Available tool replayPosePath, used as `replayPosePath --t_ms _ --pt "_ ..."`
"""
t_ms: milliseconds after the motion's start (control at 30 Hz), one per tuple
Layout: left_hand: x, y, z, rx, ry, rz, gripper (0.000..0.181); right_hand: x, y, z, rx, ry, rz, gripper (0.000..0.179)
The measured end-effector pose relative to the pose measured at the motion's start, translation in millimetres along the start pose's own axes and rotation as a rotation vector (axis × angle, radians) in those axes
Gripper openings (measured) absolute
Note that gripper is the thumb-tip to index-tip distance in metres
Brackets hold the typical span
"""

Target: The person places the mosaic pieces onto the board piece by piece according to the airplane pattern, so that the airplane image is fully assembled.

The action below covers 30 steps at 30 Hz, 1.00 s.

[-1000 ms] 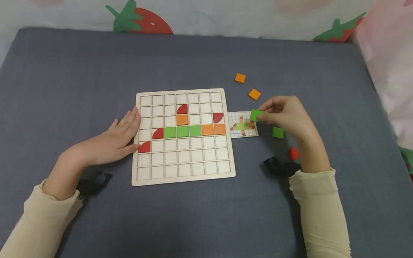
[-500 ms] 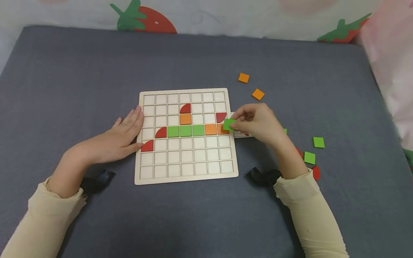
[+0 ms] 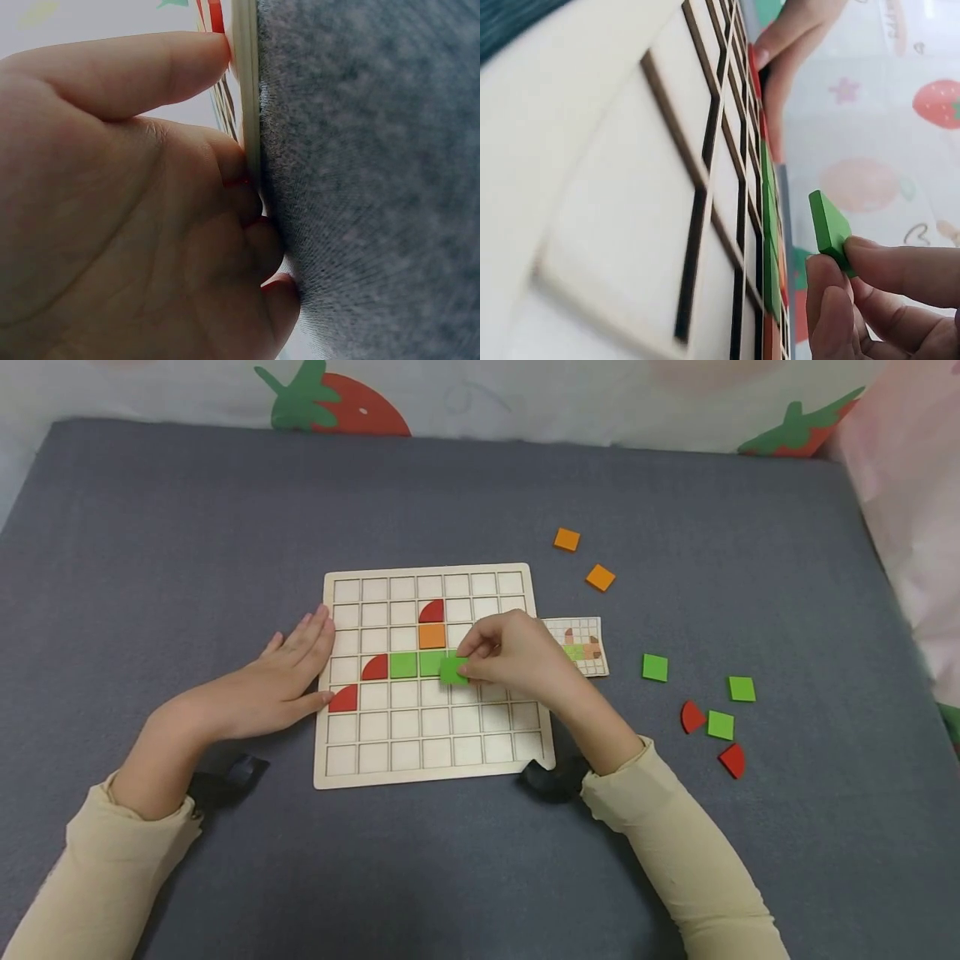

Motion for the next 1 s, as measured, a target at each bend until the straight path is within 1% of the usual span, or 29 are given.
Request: replayPosePath --t_ms 200,533,767,1000 --pt "-0.2 1.1 1.8 0.007 -0.002 0.003 0.077 9.5 -17 -11 -0.027 0.018 -0.028 0.008" --pt "2.1 0.2 0.7 0.018 -0.006 0.016 0.076 24.4 -39 -21 -0.06 0.03 -0.058 0.006" --pt "2.5 0.4 0.9 0.012 -0.002 0.017 0.076 31.8 -51 -26 -0.011 -0.016 -0.097 0.008" --pt "2.7 1.2 1.2 0.013 0.003 0.014 0.076 36.5 -59 -28 -0.049 -0.052 -0.105 0.009"
Point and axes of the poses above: each hand's wrist, its own x-axis towards the middle knuckle, its own y-axis out of the back of the hand, z = x × y, the point moved 1 cm from there along x, towards the middle knuckle, and after that the axes turned 1 degree about y, right-handed, at the moved point
